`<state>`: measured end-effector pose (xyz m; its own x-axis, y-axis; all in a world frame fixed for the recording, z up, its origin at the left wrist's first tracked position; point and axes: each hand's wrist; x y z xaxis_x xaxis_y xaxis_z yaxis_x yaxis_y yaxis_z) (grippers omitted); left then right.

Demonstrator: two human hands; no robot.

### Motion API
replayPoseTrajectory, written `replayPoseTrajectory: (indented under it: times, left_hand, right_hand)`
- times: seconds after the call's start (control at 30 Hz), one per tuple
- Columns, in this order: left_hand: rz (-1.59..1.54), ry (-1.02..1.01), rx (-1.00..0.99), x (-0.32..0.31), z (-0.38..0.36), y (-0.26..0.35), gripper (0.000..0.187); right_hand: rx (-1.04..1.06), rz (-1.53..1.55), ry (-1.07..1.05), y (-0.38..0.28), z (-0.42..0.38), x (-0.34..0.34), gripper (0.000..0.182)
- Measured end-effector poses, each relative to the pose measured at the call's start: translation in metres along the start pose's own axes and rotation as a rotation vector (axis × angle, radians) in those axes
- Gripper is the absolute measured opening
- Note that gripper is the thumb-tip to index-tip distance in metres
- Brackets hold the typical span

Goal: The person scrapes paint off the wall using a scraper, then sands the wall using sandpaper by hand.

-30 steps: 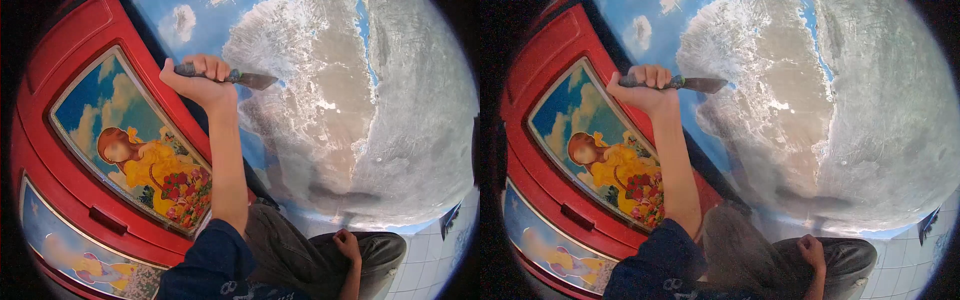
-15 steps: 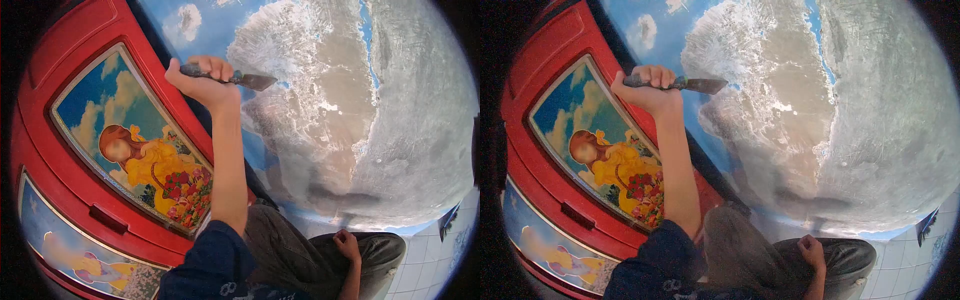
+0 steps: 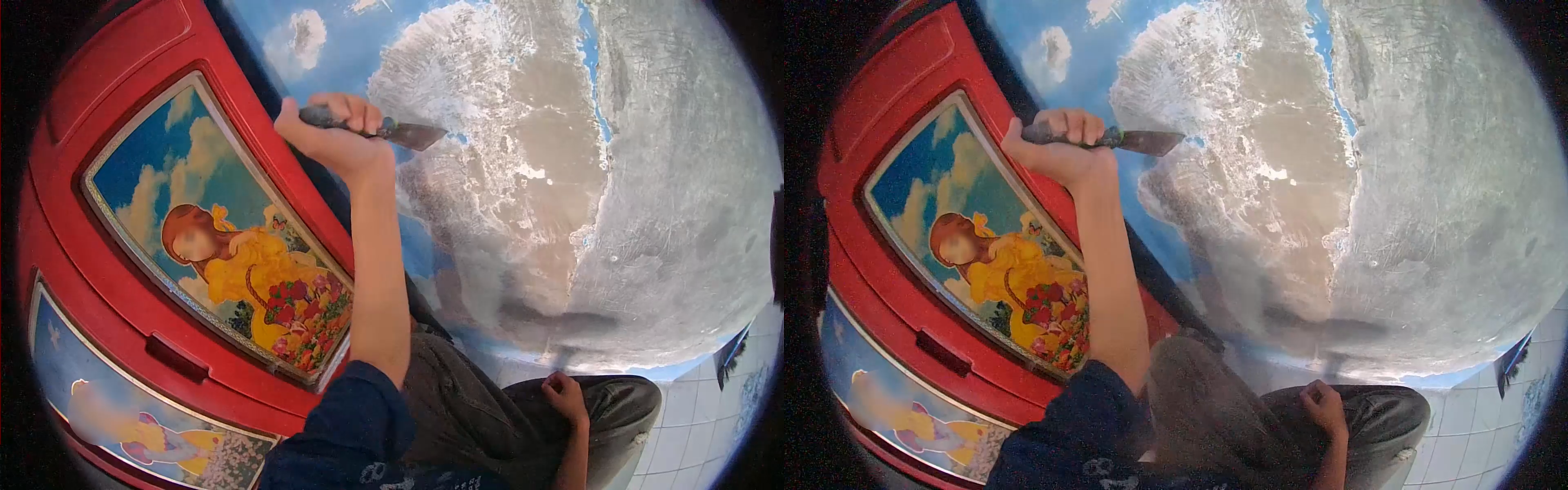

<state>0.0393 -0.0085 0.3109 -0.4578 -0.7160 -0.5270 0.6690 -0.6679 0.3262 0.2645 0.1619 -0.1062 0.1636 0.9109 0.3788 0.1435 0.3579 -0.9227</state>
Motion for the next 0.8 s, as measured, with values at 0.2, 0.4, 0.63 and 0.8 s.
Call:
replayPoseTrajectory:
  times: [0.2, 0.4, 0.63, 0.8]
  left_hand:
    - [-0.053, -0.060, 0.037, -0.006, 0.001, -0.008, 0.046]
    - [-0.013, -0.099, -0.050, -0.006, 0.002, 0.002, 0.045]
    - [-0.027, -0.244, 0.012, -0.008, 0.000, 0.004, 0.047]
    - [-0.106, -0.357, 0.000, -0.014, 0.002, 0.024, 0.049]
  right_hand:
    - [-0.026, -0.019, -0.007, 0.006, 0.000, -0.005, 0.020]
    - [-0.010, -0.005, -0.015, 0.006, 0.002, -0.004, 0.018]
    - [-0.022, -0.053, 0.004, 0.001, 0.000, -0.002, 0.016]
    - [-0.007, 0.002, 0.014, 0.001, -0.001, 0.002, 0.016]
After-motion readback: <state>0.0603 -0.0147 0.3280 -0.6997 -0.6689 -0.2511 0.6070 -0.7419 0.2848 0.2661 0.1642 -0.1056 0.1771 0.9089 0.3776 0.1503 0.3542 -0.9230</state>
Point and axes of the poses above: each hand's wrist, its own z-axis towards the middle knuckle, its own x-axis out of the back of the hand, y = z × x, and after that the axes turned 7 degrees about -y, right-handed
